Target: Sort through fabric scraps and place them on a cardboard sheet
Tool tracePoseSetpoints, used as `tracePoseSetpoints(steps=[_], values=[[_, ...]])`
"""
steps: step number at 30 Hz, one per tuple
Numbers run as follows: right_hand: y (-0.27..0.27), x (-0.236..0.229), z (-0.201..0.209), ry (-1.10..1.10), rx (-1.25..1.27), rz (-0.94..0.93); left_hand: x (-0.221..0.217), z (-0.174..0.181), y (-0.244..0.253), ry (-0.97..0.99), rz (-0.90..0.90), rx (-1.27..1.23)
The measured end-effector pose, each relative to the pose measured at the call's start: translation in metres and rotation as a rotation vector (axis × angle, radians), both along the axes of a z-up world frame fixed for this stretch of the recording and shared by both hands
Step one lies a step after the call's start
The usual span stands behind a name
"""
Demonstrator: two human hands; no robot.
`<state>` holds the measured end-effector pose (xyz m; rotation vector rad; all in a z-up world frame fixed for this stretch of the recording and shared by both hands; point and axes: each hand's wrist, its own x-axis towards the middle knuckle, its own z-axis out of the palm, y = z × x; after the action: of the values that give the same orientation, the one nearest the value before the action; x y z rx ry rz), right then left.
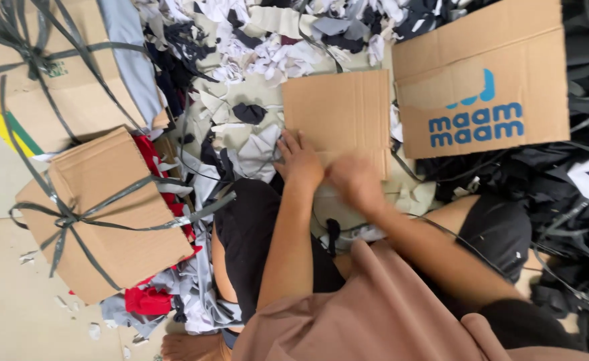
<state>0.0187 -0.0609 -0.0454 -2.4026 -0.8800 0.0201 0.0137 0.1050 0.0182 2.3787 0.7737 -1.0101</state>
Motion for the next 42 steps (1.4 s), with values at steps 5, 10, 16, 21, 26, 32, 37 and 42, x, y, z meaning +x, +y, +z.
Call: tracePoseSetpoints(steps=[5, 10, 16, 21, 26, 32, 37, 42], values=[[-0.009, -0.119, 0.008, 0.224, -0.488, 0.240, -0.003, -0.005, 0.007, -0.097, 0.037, -0.055], [-0.050, -0.128, 0.006, 0.182, -0.498, 0.235, -0.011, -0.005, 0.009, -0.126, 0.030, -0.078], [-0.061, -0.063, 0.037, 0.279, -0.479, 0.082, -0.011, 0.012, -0.005, -0.112, 0.046, -0.060], [0.004, 0.019, 0.117, 0.169, -0.377, -0.174, -0.011, 0.068, -0.023, -0.068, -0.034, -0.020], [0.019, 0.045, 0.056, 0.239, -0.576, -0.292, -0.003, 0.053, -0.028, -0.002, -0.100, -0.025], [0.019, 0.046, 0.049, 0.220, -0.593, -0.312, 0.004, 0.063, -0.030, 0.048, -0.115, -0.025], [0.019, 0.046, 0.067, 0.190, -0.590, -0.274, -0.002, 0.033, -0.032, -0.025, -0.116, 0.013], [0.025, 0.031, 0.055, 0.192, -0.730, -0.080, -0.009, 0.007, -0.036, -0.134, -0.136, 0.066]])
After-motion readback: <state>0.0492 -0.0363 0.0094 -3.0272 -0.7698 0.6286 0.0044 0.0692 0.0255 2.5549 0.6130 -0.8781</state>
